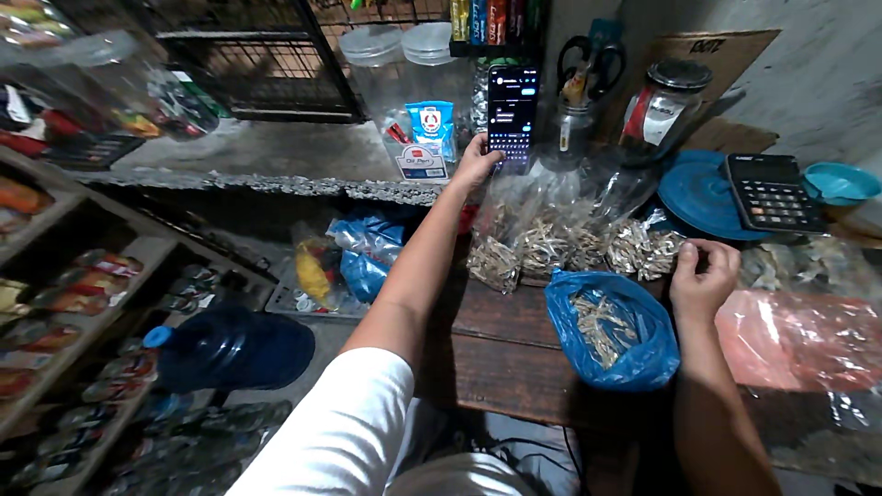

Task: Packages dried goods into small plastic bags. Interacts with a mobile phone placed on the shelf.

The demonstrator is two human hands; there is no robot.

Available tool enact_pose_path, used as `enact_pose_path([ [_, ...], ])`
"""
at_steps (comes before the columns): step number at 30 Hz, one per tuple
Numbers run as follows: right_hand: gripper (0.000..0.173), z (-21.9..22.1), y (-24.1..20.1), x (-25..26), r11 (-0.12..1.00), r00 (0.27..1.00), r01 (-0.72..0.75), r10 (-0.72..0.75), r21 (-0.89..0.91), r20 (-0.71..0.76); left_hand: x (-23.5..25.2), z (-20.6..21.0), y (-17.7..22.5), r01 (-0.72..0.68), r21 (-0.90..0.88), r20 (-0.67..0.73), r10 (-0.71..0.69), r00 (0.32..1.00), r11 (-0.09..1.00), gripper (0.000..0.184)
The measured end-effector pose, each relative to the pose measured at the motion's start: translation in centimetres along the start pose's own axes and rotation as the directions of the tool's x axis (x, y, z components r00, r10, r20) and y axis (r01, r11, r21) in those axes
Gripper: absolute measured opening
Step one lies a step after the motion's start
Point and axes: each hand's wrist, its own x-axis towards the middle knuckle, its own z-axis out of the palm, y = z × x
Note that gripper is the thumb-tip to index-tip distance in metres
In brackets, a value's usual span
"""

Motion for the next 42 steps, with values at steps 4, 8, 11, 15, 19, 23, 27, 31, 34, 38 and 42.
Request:
enact_pose_path([
  [4, 0.037, -0.2, -0.1, 0.1, 1.0, 1.0, -0.002, 0.002, 0.01, 0.013, 0.2, -0.1, -0.1, 0.003, 0.049, -0.006, -0.003, 1.0, 0.999, 0.035],
  [8, 0.037, -0.2, -0.2, 0.1, 1.0, 1.0, -0.006, 0.005, 0.012, 0.017, 0.2, -0.6, -0.4, 0.003, 0.019, -0.007, -0.003, 1.0, 1.0, 0.04],
  [11, 0.038, -0.2, -0.1, 0.0, 1.0, 1.0, 0.003, -0.003, 0.012, 0.012, 0.5, -0.9, -0.8, 0.002, -0.015, -0.005, -0.002, 1.0, 1.0, 0.041],
  [15, 0.039, -0.1, -0.1, 0.0, 1.0, 1.0, 0.001, -0.001, 0.01, 0.006, 0.4, -0.8, -0.7, -0.001, -0.02, -0.003, 0.001, 1.0, 1.0, 0.038],
  [19, 0.038, -0.1, 0.1, 0.0, 1.0, 1.0, 0.009, -0.009, 0.008, 0.004, 0.6, -0.8, -0.9, -0.008, -0.013, 0.005, 0.008, 1.0, 1.0, 0.035],
  [23, 0.038, -0.1, 0.1, 0.0, 1.0, 1.0, 0.01, -0.01, 0.009, 0.003, 0.4, -0.6, -0.8, -0.01, -0.014, -0.007, 0.01, 1.0, 1.0, 0.036],
  [27, 0.037, -0.1, 0.0, 0.0, 1.0, 1.0, 0.02, -0.02, 0.006, -0.01, 0.0, -0.2, -0.2, -0.003, 0.021, -0.007, 0.003, 1.0, 1.0, 0.043],
  [31, 0.037, 0.0, 0.0, 0.0, 1.0, 1.0, 0.022, -0.022, 0.004, -0.002, -0.3, 0.9, 0.3, 0.038, 0.098, -0.023, -0.036, 0.999, 0.994, 0.065],
  [34, 0.037, -0.3, -0.3, 0.1, 1.0, 1.0, 0.005, -0.005, -0.004, 0.021, 0.1, 1.6, -0.3, 0.012, 0.116, -0.034, -0.008, 0.999, 0.993, 0.083],
  [38, 0.038, -0.2, -0.1, 0.0, 1.0, 1.0, 0.006, -0.006, 0.001, 0.012, 1.2, 2.0, -1.5, 0.023, 0.171, -0.099, -0.006, 0.995, 0.985, 0.091],
  [42, 0.038, -0.1, 0.1, 0.0, 1.0, 1.0, 0.013, -0.013, -0.001, 0.007, 1.4, 2.4, -1.6, 0.062, 0.192, -0.164, -0.031, 0.986, 0.979, 0.085],
])
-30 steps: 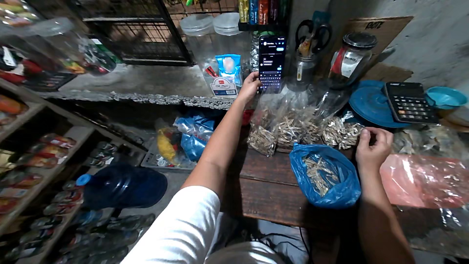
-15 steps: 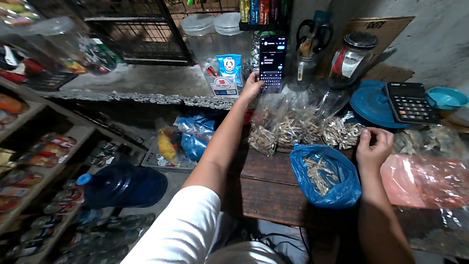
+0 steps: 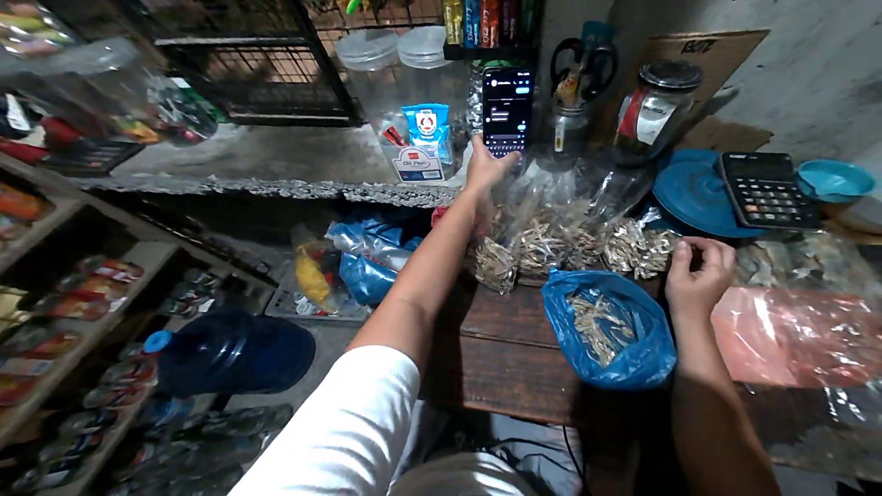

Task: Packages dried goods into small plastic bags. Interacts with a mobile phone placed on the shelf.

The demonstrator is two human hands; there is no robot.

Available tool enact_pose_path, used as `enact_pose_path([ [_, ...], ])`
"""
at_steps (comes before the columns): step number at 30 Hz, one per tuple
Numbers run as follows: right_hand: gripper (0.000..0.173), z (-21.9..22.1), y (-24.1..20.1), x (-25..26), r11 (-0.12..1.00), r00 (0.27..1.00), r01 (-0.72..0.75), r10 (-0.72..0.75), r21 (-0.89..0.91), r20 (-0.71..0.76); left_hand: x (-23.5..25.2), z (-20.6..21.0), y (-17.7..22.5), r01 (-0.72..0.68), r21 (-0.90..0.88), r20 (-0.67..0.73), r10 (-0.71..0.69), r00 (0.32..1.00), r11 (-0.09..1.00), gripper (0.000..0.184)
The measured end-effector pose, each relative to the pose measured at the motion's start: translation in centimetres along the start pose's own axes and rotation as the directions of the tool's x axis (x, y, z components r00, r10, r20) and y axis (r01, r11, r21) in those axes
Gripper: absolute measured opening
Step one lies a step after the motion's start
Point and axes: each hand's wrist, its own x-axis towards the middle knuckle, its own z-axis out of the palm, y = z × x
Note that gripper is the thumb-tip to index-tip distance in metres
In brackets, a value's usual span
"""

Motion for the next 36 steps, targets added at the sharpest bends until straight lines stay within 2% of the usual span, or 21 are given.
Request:
enact_pose_path([
  [3, 0.038, 0.0, -0.1, 0.0, 1.0, 1.0, -0.002, 0.002, -0.001, -0.001, 0.0, -0.1, 0.0, -0.012, 0.009, 0.005, 0.012, 1.0, 1.0, 0.085],
  [6, 0.04, -0.1, -0.2, 0.0, 1.0, 1.0, 0.0, 0.0, 0.0, 0.007, -0.6, -0.6, 0.3, -0.04, -0.037, 0.067, 0.042, 0.997, 0.999, 0.085],
  [11, 0.039, -0.1, -0.3, 0.0, 1.0, 1.0, -0.007, 0.007, 0.007, 0.011, -1.8, -1.9, 1.1, -0.057, -0.14, 0.148, 0.078, 0.986, 0.988, 0.069],
  [16, 0.039, -0.1, -0.2, 0.0, 1.0, 1.0, -0.014, 0.014, 0.008, 0.013, -1.8, -2.5, 1.2, -0.032, -0.176, 0.126, 0.055, 0.991, 0.984, 0.058],
  [18, 0.039, -0.1, -0.1, 0.0, 1.0, 1.0, -0.013, 0.013, 0.006, 0.014, -1.6, -2.5, 1.1, -0.033, -0.172, 0.122, 0.055, 0.991, 0.984, 0.063],
  [23, 0.039, -0.3, -0.3, 0.0, 1.0, 1.0, 0.004, -0.004, -0.005, 0.025, -1.0, -1.0, 0.3, -0.137, -0.064, 0.104, 0.143, 0.984, 0.989, 0.103],
  [25, 0.038, -0.2, -0.3, 0.0, 1.0, 1.0, -0.008, 0.008, -0.002, 0.018, -0.6, -0.6, -0.1, -0.142, 0.005, 0.072, 0.141, 0.987, 0.99, 0.11],
  [36, 0.037, 0.0, -0.1, 0.0, 1.0, 1.0, -0.009, 0.009, 0.005, 0.003, -0.9, 0.3, 0.2, -0.057, 0.029, -0.036, 0.058, 0.998, 0.998, 0.101],
])
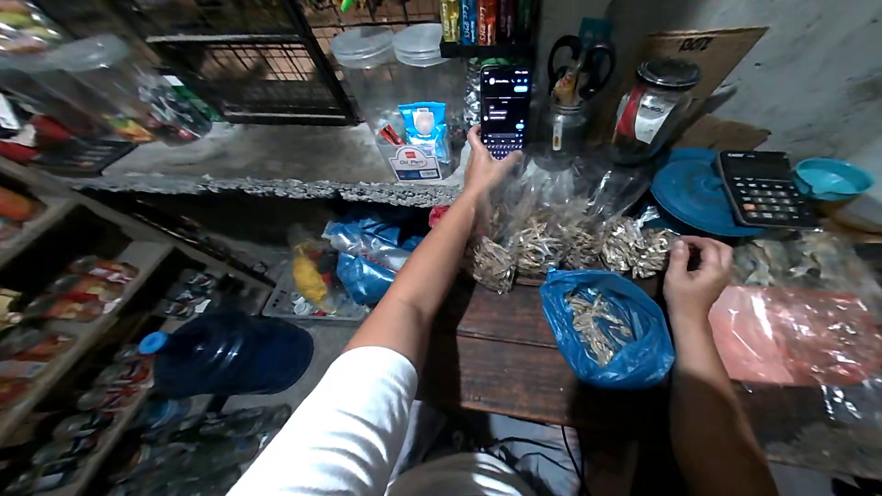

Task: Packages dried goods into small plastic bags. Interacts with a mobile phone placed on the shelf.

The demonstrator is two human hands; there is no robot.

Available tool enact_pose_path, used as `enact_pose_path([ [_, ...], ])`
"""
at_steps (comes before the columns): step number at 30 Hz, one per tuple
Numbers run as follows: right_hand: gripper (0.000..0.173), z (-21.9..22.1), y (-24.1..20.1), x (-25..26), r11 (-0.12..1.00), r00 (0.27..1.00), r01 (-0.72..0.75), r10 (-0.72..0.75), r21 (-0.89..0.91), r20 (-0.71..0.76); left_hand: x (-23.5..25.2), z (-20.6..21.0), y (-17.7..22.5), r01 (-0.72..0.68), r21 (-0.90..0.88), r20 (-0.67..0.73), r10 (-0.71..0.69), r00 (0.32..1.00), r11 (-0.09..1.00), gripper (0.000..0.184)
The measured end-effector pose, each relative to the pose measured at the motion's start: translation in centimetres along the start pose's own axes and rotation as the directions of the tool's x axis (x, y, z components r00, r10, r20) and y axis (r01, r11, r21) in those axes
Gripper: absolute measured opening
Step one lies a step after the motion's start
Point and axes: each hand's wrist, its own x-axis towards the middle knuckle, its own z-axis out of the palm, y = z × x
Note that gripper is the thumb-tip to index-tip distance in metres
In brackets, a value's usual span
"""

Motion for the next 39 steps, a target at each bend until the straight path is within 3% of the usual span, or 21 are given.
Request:
enact_pose_path([
  [5, 0.038, 0.0, -0.1, 0.0, 1.0, 1.0, 0.008, -0.008, -0.009, -0.001, 0.0, -0.1, -0.1, -0.008, -0.027, -0.014, 0.008, 1.0, 1.0, 0.095],
  [11, 0.038, -0.1, -0.3, 0.0, 1.0, 1.0, 0.01, -0.01, -0.002, 0.002, -0.5, -1.6, -0.2, -0.09, -0.162, 0.139, 0.113, 0.984, 0.983, 0.08],
  [21, 0.038, 0.0, 0.0, 0.0, 0.999, 0.999, 0.038, -0.038, -0.013, -0.011, -0.9, -2.3, 0.6, -0.028, -0.224, 0.119, 0.056, 0.991, 0.974, 0.063],
  [39, 0.039, 0.1, 0.1, 0.0, 1.0, 1.0, 0.022, -0.022, -0.01, -0.014, -0.4, -1.3, 0.1, -0.027, -0.128, 0.083, 0.038, 0.996, 0.991, 0.064],
])
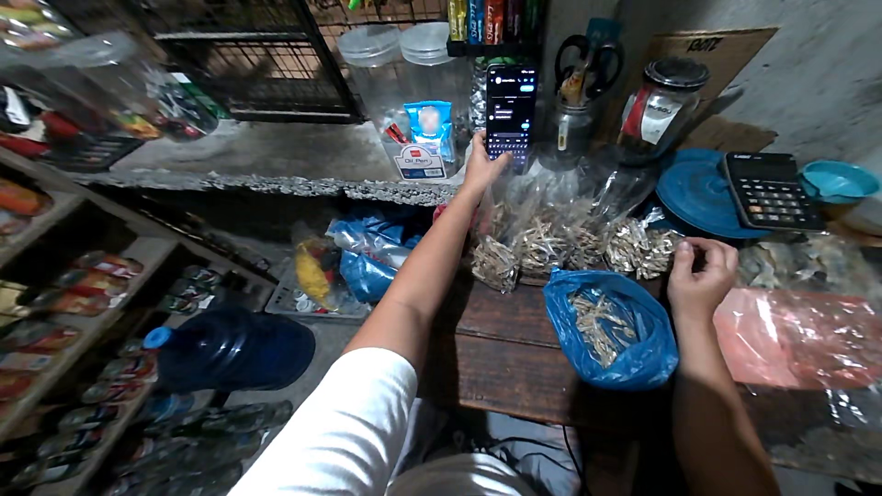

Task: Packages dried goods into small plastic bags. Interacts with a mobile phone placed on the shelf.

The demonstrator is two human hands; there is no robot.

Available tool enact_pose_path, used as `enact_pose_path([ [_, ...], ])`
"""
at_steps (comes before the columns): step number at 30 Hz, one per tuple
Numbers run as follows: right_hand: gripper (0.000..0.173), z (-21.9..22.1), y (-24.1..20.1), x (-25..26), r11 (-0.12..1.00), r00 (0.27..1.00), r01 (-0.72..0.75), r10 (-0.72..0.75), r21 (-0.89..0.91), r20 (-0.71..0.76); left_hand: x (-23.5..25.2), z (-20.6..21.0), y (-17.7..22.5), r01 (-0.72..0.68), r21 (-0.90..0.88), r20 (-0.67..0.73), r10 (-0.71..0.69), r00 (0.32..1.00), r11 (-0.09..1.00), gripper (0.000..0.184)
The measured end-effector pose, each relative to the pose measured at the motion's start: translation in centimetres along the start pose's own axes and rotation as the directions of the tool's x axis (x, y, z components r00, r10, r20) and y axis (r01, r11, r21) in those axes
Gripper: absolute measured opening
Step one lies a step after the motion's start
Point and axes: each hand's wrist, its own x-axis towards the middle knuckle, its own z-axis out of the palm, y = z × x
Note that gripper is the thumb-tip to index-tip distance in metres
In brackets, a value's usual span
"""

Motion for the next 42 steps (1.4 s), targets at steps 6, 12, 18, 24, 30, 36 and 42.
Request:
enact_pose_path([
  [6, 0.04, -0.2, -0.2, 0.1, 1.0, 1.0, -0.011, 0.011, 0.007, 0.025, 0.7, 0.5, -0.2, 0.044, 0.038, -0.053, -0.042, 0.998, 0.998, 0.07],
  [12, 0.04, 0.0, 0.0, 0.1, 1.0, 1.0, 0.001, -0.001, 0.008, 0.016, 0.8, 0.5, -0.3, 0.041, 0.035, -0.054, -0.039, 0.998, 0.999, 0.073],
  [18, 0.041, -0.1, -0.1, 0.0, 1.0, 1.0, 0.004, -0.004, 0.005, 0.017, -0.4, -0.7, 0.8, -0.023, -0.021, 0.118, 0.025, 0.993, 1.0, 0.087],
  [24, 0.04, 0.0, -0.1, 0.1, 1.0, 1.0, -0.003, 0.003, 0.0, 0.006, 0.0, -1.1, 0.3, -0.036, 0.0, 0.156, 0.036, 0.987, 0.999, 0.09],
  [30, 0.04, 0.0, 0.0, 0.0, 1.0, 1.0, 0.013, -0.013, 0.004, -0.005, 0.1, -0.4, 0.3, -0.018, 0.064, 0.094, 0.012, 0.996, 0.998, 0.097],
  [36, 0.04, -0.2, -0.2, 0.1, 1.0, 1.0, -0.016, 0.016, -0.004, 0.024, 0.7, 0.6, -0.3, -0.024, 0.161, -0.014, 0.027, 1.0, 0.987, 0.101],
  [42, 0.039, -0.2, -0.2, 0.1, 1.0, 1.0, -0.006, 0.006, -0.004, 0.016, 0.7, 0.8, -0.4, 0.001, 0.137, -0.039, 0.004, 0.999, 0.991, 0.098],
])
